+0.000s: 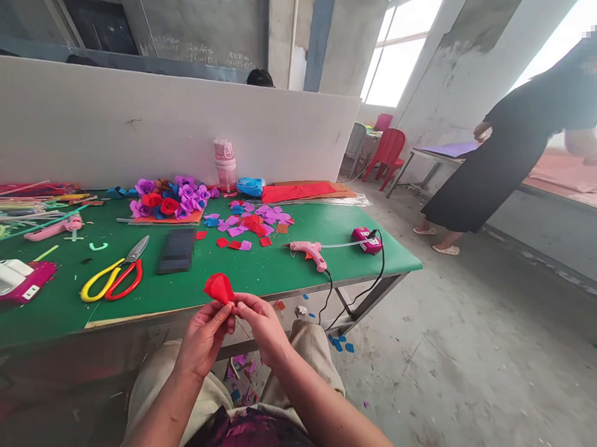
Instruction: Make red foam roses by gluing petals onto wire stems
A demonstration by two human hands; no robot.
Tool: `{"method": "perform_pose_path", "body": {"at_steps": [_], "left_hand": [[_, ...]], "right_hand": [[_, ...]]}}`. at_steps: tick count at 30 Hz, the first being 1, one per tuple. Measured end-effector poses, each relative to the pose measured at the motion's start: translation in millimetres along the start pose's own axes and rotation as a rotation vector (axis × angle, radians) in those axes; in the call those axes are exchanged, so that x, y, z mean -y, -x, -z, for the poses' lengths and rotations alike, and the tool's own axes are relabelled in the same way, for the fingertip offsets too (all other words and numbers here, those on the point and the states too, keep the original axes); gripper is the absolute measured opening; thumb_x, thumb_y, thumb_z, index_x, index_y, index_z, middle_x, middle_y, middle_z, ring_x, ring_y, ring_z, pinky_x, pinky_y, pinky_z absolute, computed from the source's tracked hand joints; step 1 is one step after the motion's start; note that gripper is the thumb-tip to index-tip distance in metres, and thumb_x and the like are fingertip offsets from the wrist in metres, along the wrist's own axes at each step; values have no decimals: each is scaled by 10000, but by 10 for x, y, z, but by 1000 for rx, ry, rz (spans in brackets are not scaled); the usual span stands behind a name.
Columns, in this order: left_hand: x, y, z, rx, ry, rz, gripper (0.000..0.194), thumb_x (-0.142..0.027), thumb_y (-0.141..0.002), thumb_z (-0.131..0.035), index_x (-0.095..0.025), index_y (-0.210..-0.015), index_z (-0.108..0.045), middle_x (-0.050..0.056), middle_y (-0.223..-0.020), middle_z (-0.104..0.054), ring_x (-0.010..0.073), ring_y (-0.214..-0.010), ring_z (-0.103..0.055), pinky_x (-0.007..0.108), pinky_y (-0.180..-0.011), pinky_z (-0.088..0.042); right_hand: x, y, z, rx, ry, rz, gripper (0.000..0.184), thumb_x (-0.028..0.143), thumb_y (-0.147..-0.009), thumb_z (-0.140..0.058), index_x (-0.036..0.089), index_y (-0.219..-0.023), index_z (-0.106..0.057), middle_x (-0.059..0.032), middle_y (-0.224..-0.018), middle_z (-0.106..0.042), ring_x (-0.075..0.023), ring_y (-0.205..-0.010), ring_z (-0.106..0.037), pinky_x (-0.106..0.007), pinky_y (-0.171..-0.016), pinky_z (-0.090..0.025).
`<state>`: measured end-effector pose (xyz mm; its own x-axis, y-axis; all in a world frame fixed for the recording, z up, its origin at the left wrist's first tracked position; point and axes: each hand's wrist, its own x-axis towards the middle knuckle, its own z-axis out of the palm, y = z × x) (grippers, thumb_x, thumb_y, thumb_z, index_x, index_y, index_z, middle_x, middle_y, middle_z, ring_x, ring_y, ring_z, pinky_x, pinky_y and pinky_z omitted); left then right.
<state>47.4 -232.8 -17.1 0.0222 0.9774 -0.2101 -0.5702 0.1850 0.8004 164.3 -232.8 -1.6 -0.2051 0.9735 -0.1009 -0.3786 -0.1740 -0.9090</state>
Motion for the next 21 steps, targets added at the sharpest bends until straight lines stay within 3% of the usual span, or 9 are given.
{"method": "perform_pose_path", "body": {"at_steps": [6,14,21], "left_hand": [[-5,4,-22,25,-19,3,212,-257,-596,-778,-131,-720,-661,-3,-644,-636,76,-514,-534,205,-499,-433],[-5,-3,-26,50,-40,-11,195,-260,-615,-765,-136,-729,-666,-8,-628,-617,80,-529,-532,206,-506,-434],[18,-11,-15,46,-92,-57,176,-275,-636,-746,-145,-726,-668,0,-633,-625,90,-537,-526,220,-539,-441]], "right_hand": [[-7,49,-76,-22,-113,-9,283,318,-702,-645,178,-946,-678,-10,-718,-601,-112,-596,-449,-255,-606,-379],[-8,91,-111,-72,-38,71,259,309,-723,-624,216,-958,-680,-4,-736,-609,-127,-632,-465,-263,-631,-394],[-65,130,-119,-110,54,130,276,301,-756,-589,257,-1017,-666,-28,-1012,-617,-169,-824,-537,-284,-737,-446]]}}
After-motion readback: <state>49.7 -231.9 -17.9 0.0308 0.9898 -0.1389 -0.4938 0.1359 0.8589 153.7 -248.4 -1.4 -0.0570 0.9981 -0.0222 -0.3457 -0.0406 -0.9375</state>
